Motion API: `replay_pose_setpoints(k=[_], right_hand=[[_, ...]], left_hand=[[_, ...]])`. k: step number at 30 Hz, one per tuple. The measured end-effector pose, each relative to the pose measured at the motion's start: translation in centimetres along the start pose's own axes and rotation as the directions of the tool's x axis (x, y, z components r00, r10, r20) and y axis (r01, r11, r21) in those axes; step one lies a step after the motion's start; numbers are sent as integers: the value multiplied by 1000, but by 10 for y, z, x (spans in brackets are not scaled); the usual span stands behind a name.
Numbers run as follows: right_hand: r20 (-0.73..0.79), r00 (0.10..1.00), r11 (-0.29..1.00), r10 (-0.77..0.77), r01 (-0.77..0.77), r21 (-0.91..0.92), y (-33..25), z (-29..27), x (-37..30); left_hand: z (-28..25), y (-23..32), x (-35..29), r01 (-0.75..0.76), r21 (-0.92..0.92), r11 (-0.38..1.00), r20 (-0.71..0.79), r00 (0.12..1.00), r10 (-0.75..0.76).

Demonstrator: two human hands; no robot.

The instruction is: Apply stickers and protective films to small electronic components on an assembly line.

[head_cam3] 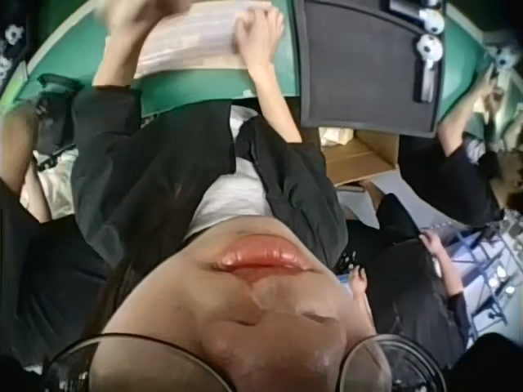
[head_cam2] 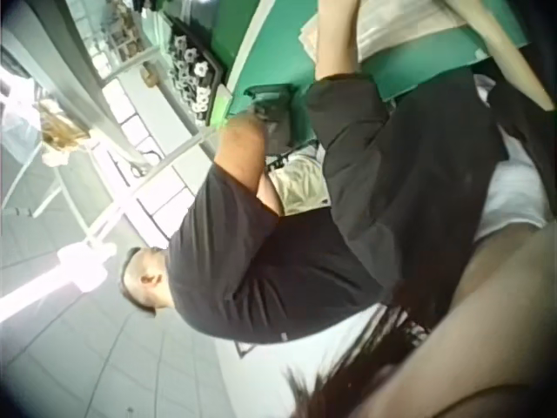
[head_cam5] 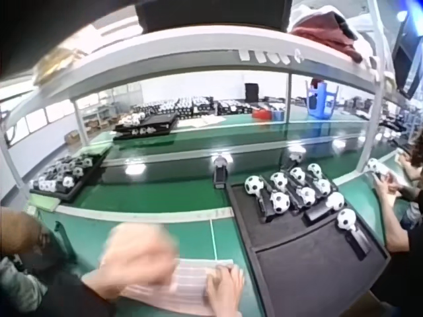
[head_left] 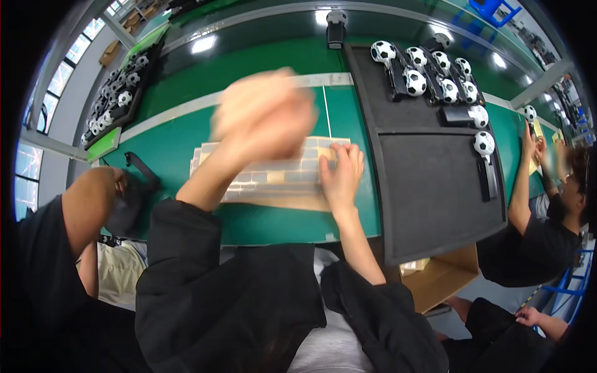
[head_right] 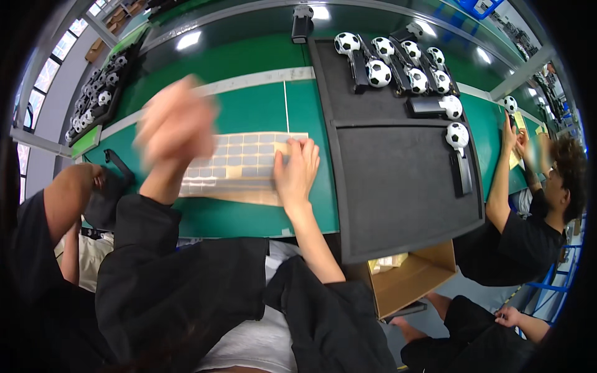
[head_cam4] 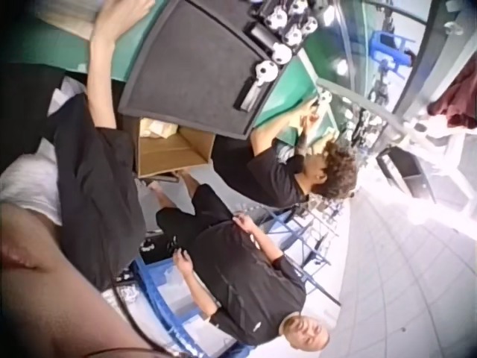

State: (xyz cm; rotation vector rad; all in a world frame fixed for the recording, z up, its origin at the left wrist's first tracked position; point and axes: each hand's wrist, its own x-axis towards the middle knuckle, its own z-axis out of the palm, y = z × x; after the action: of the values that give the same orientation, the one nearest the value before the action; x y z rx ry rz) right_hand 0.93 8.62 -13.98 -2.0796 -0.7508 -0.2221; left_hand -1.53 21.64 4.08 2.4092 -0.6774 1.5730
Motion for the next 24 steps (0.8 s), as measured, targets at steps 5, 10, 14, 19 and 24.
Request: replay_pose_setpoints(k=[5,10,14,19,24], right_hand=[[10,1000,1000,5,-5,-24,3,-18,17],[0,999,999,34,-34,2,8,-16,33],[42,998,999,38,-40,30,9,-17,32],[-73,996,985,53,-40,166,3,-21,34],[-274,961,877,-30,157,455,-51,-40,56]], left_hand=[[157,-169,-22,687,340,642,164,629,-760],[261,-271,-46,741,582,335,192,276,-942],[264,-285,-63,776,576,256,163,197,-967],[172,-220,-30,872,188,452,-165,481,-861],[79,-108,-35,800,65,596,-201,596,-778]])
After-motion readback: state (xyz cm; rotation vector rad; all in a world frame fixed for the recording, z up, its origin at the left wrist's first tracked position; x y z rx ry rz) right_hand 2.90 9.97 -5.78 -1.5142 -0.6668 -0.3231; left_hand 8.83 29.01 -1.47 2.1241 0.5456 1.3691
